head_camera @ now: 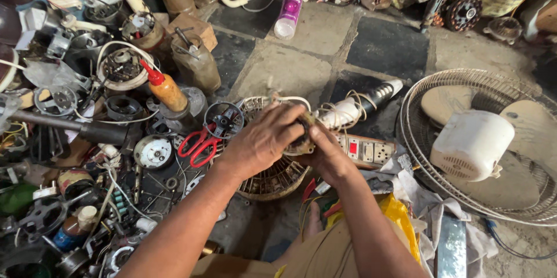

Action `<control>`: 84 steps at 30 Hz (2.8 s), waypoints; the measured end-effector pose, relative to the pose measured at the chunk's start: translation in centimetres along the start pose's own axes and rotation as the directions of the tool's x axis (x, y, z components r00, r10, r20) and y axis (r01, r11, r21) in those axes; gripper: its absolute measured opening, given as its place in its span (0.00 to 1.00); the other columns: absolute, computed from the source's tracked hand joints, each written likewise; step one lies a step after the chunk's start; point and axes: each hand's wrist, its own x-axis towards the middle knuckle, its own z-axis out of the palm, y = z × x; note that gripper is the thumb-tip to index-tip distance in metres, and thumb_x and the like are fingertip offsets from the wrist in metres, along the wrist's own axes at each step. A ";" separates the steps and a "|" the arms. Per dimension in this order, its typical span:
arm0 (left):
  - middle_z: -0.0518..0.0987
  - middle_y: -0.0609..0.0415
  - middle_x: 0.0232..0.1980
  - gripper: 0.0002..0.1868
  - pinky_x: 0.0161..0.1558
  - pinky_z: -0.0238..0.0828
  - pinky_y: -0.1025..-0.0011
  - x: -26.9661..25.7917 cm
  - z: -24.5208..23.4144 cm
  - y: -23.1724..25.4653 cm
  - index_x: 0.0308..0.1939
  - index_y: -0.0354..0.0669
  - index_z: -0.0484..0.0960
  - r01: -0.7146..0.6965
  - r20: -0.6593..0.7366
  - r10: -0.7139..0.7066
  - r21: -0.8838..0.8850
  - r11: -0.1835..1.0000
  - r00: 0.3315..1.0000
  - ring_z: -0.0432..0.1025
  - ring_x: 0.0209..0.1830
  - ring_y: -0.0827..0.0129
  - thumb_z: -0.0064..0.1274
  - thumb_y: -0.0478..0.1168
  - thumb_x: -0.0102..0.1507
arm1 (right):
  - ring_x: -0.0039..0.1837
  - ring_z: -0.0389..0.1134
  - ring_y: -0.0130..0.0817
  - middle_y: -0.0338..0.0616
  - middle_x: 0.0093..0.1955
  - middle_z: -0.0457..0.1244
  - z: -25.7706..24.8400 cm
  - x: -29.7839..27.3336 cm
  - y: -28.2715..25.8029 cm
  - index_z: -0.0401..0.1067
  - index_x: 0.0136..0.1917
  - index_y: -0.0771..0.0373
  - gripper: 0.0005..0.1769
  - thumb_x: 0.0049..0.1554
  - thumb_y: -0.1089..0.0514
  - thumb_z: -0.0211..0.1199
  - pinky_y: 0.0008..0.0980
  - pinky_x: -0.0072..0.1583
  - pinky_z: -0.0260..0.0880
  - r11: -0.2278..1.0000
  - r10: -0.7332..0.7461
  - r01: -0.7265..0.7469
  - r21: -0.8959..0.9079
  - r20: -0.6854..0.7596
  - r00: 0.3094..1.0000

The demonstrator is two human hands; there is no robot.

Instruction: The person lubricates a fan motor assembly with oil, then reassembles the motor housing components and secures them using a screwdriver.

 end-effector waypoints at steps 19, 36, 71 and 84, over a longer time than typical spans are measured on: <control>0.72 0.38 0.66 0.50 0.70 0.65 0.59 -5.1 3.6 -1.6 0.70 0.38 0.62 0.596 0.001 -0.709 -0.543 0.592 0.705 0.67 0.70 0.45 0.69 0.41 0.47 | 0.41 0.72 0.38 0.52 0.59 0.67 3.8 2.7 3.3 0.63 0.72 0.61 0.49 0.50 0.25 0.59 0.32 0.37 0.70 0.950 0.067 -0.126 -0.285 -0.209 0.976; 0.70 0.39 0.70 0.53 0.69 0.65 0.62 -6.9 2.8 -3.0 0.71 0.39 0.61 0.585 0.075 -0.640 -0.497 0.641 0.764 0.67 0.72 0.48 0.73 0.50 0.49 | 0.53 0.73 0.54 0.57 0.51 0.71 8.8 -1.5 14.4 0.79 0.56 0.57 0.20 0.55 0.47 0.62 0.48 0.56 0.72 0.173 0.228 0.327 -0.929 0.361 0.904; 0.70 0.38 0.68 0.54 0.66 0.65 0.58 -7.3 3.0 -2.4 0.71 0.34 0.60 0.595 0.043 -0.681 -0.528 0.605 0.731 0.67 0.68 0.46 0.73 0.49 0.47 | 0.64 0.65 0.50 0.54 0.60 0.63 8.1 -3.9 2.5 0.70 0.63 0.66 0.31 0.45 0.62 0.67 0.41 0.62 0.67 -0.602 0.119 0.472 -0.644 0.512 0.851; 0.67 0.32 0.69 0.55 0.67 0.65 0.53 -9.6 5.6 -0.2 0.74 0.33 0.54 0.477 -0.226 -0.684 -0.568 0.671 0.693 0.67 0.69 0.40 0.72 0.47 0.52 | 0.67 0.62 0.53 0.52 0.65 0.62 4.9 -3.6 2.0 0.66 0.70 0.59 0.41 0.43 0.58 0.73 0.49 0.66 0.63 -0.320 -0.034 0.462 -0.827 0.497 0.867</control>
